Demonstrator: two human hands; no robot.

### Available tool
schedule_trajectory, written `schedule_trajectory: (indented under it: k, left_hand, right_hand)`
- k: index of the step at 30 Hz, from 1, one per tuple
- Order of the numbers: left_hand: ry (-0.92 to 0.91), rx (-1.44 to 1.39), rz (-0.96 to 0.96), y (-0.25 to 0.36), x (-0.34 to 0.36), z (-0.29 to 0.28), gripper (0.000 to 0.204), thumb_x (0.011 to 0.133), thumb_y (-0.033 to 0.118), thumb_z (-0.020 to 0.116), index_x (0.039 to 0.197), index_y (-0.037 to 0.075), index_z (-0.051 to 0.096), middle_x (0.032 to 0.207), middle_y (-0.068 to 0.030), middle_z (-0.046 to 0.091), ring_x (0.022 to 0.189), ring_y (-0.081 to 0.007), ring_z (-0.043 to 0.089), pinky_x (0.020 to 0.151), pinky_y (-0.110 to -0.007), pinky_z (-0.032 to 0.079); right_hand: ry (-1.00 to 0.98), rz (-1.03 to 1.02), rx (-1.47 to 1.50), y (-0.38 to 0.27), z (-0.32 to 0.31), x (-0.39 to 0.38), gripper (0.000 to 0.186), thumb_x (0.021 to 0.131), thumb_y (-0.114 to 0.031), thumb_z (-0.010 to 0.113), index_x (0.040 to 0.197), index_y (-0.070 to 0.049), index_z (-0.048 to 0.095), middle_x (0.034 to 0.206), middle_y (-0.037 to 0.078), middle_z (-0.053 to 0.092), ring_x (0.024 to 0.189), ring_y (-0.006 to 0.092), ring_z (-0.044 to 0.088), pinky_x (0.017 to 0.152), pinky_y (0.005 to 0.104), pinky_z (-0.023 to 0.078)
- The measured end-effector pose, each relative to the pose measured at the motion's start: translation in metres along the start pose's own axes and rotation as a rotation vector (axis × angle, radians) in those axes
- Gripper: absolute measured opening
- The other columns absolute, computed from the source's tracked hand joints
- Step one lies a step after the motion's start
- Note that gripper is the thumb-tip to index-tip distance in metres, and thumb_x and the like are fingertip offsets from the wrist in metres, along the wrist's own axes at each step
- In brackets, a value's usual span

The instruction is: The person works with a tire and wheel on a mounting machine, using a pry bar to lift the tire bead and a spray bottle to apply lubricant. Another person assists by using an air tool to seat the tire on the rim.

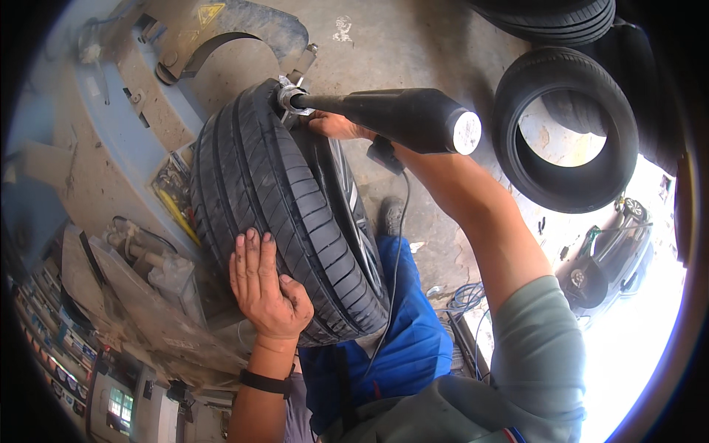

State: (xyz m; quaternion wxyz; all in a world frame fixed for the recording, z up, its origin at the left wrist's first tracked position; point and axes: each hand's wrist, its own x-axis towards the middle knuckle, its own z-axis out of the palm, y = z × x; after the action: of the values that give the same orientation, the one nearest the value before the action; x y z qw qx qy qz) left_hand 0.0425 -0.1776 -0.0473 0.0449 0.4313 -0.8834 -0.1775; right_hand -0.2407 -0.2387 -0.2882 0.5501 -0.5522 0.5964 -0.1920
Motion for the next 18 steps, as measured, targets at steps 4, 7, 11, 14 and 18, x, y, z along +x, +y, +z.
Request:
schedule_trajectory:
  k: [4, 7, 11, 14, 18]
  left_hand:
    - [-0.024, -0.007, -0.002, -0.003, 0.004, -0.002, 0.055, 0.087, 0.012, 0.045, 0.135, -0.010, 0.060, 0.143, -0.0274, 0.059, 0.139, -0.0440, 0.051, 0.119, -0.053, 0.034]
    - [-0.028, -0.014, -0.002, -0.005, 0.007, 0.000, 0.055, 0.088, 0.013, 0.044, 0.135, -0.010, 0.060, 0.143, -0.0273, 0.059, 0.139, -0.0442, 0.051, 0.118, -0.054, 0.035]
    - [-0.049, -0.039, 0.010, -0.009, 0.016, 0.001, 0.054, 0.089, 0.014, 0.044, 0.135, -0.010, 0.060, 0.143, -0.0277, 0.058, 0.139, -0.0444, 0.051, 0.118, -0.054, 0.034]
    - [-0.079, -0.045, 0.016, -0.007, 0.018, 0.001, 0.054, 0.089, 0.013, 0.044, 0.136, -0.010, 0.059, 0.143, -0.0280, 0.058, 0.139, -0.0449, 0.050, 0.118, -0.054, 0.034]
    - [-0.095, -0.044, -0.002, -0.015, 0.019, 0.006, 0.055, 0.088, 0.014, 0.046, 0.136, -0.010, 0.059, 0.145, -0.0281, 0.057, 0.139, -0.0457, 0.050, 0.119, -0.054, 0.034]
  right_hand:
    - [0.125, -0.341, -0.025, 0.016, 0.013, -0.002, 0.028, 0.084, -0.030, 0.071, 0.098, -0.006, 0.071, 0.099, 0.021, 0.071, 0.096, 0.0435, 0.065, 0.083, 0.0471, 0.054]
    - [0.136, -0.330, 0.072, 0.015, 0.015, 0.006, 0.022, 0.083, -0.024, 0.069, 0.091, -0.003, 0.070, 0.094, 0.019, 0.071, 0.090, 0.0408, 0.066, 0.084, 0.0460, 0.053]
    - [0.217, -0.327, 0.098, 0.022, 0.016, 0.011, 0.021, 0.084, -0.023, 0.066, 0.085, -0.002, 0.068, 0.089, 0.017, 0.071, 0.090, 0.0374, 0.066, 0.086, 0.0448, 0.051]
    - [0.247, -0.368, 0.071, 0.031, 0.019, 0.011, 0.021, 0.085, -0.024, 0.065, 0.083, -0.003, 0.068, 0.086, 0.016, 0.070, 0.089, 0.0377, 0.066, 0.085, 0.0446, 0.051]
    - [0.161, -0.342, 0.333, 0.032, 0.026, 0.029, 0.017, 0.083, -0.021, 0.065, 0.080, -0.004, 0.068, 0.082, 0.017, 0.069, 0.082, 0.0385, 0.065, 0.084, 0.0442, 0.050]
